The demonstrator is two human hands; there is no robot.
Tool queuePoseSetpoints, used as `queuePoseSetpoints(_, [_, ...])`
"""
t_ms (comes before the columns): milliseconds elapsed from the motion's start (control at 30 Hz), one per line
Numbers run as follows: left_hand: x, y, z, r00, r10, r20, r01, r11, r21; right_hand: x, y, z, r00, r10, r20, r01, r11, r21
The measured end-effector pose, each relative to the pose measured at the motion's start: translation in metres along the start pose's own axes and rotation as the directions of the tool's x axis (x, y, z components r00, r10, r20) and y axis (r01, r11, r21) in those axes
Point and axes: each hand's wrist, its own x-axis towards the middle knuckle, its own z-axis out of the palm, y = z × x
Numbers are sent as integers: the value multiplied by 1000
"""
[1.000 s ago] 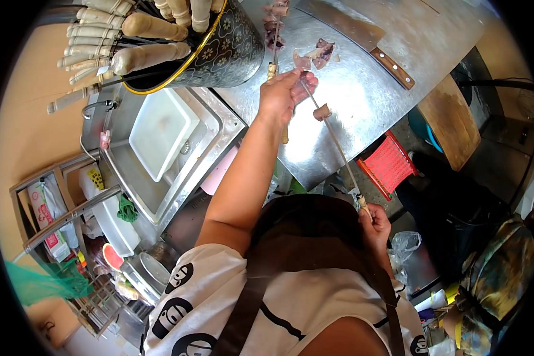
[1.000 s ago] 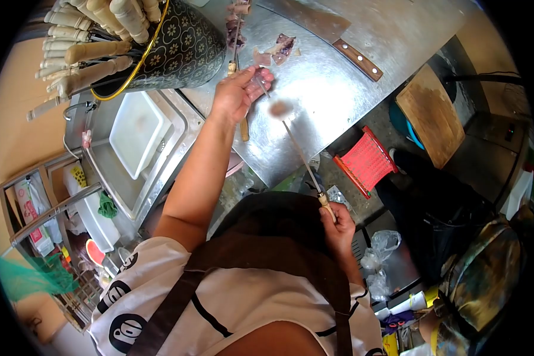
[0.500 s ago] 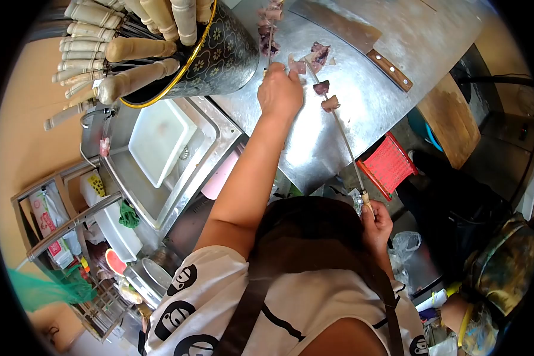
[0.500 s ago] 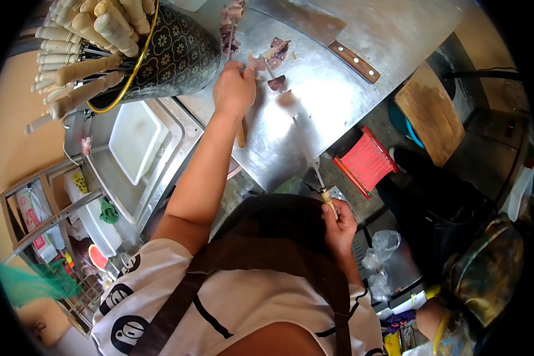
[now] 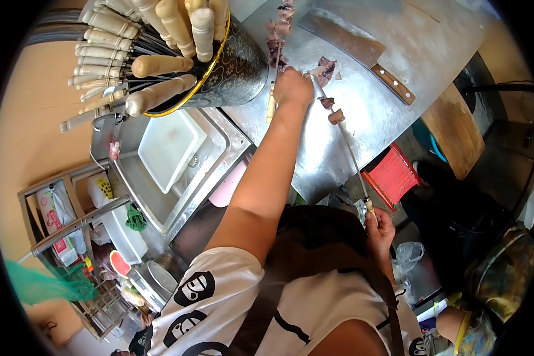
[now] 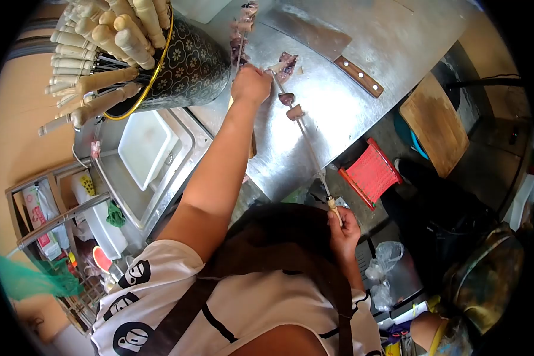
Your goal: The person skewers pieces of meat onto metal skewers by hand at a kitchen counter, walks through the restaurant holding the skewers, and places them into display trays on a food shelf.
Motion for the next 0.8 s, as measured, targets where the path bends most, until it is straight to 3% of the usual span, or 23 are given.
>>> queuePoseSetpoints(67, [-4,-6,8,996,63,-69,-62,998,14,0,-4,0,1000,3,10,-3,1000,20])
queuePoseSetpoints(167, [-4,-23,17,892,358,-277,-413,894,-174,-4,-12,-2,1000,13,13,-13,1000,28])
queuePoseSetpoints(200, [-1,-27,18,893,361,-269,-415,892,-180,-6,-15,-5,1000,17,4,-17,1000,24])
queuePoseSetpoints(267, [2,-38,22,949,293,-114,-297,719,-628,-10,-19,-8,1000,4,13,-4,999,-40])
queuePoseSetpoints(300, [-3,-38,18,943,327,-65,-260,599,-758,-11,-17,-9,1000,13,11,-12,999,-42])
queuePoseSetpoints(333, [-6,-40,15,945,321,-53,-248,603,-758,-12,-16,-10,1000,16,15,-15,1000,-17])
queuePoseSetpoints(433, [-14,-42,0,939,326,104,-35,395,-918,-14,-13,-13,1000,2,21,-2,1000,-11])
queuePoseSetpoints(467, [-15,-43,-1,940,323,105,-32,393,-919,-15,-12,-13,1000,-15,24,16,1000,-23])
queuePoseSetpoints(533, [-17,-47,-2,945,277,175,107,246,-963,-18,-9,-15,999,11,44,-10,1000,-28])
queuePoseSetpoints(733, [-18,-51,-6,943,279,183,160,103,-982,-21,-7,-14,998,8,65,-4,998,-68])
queuePoseSetpoints(800, [-21,-51,-9,950,257,179,147,140,-979,-23,-7,-14,998,3,65,3,997,-78])
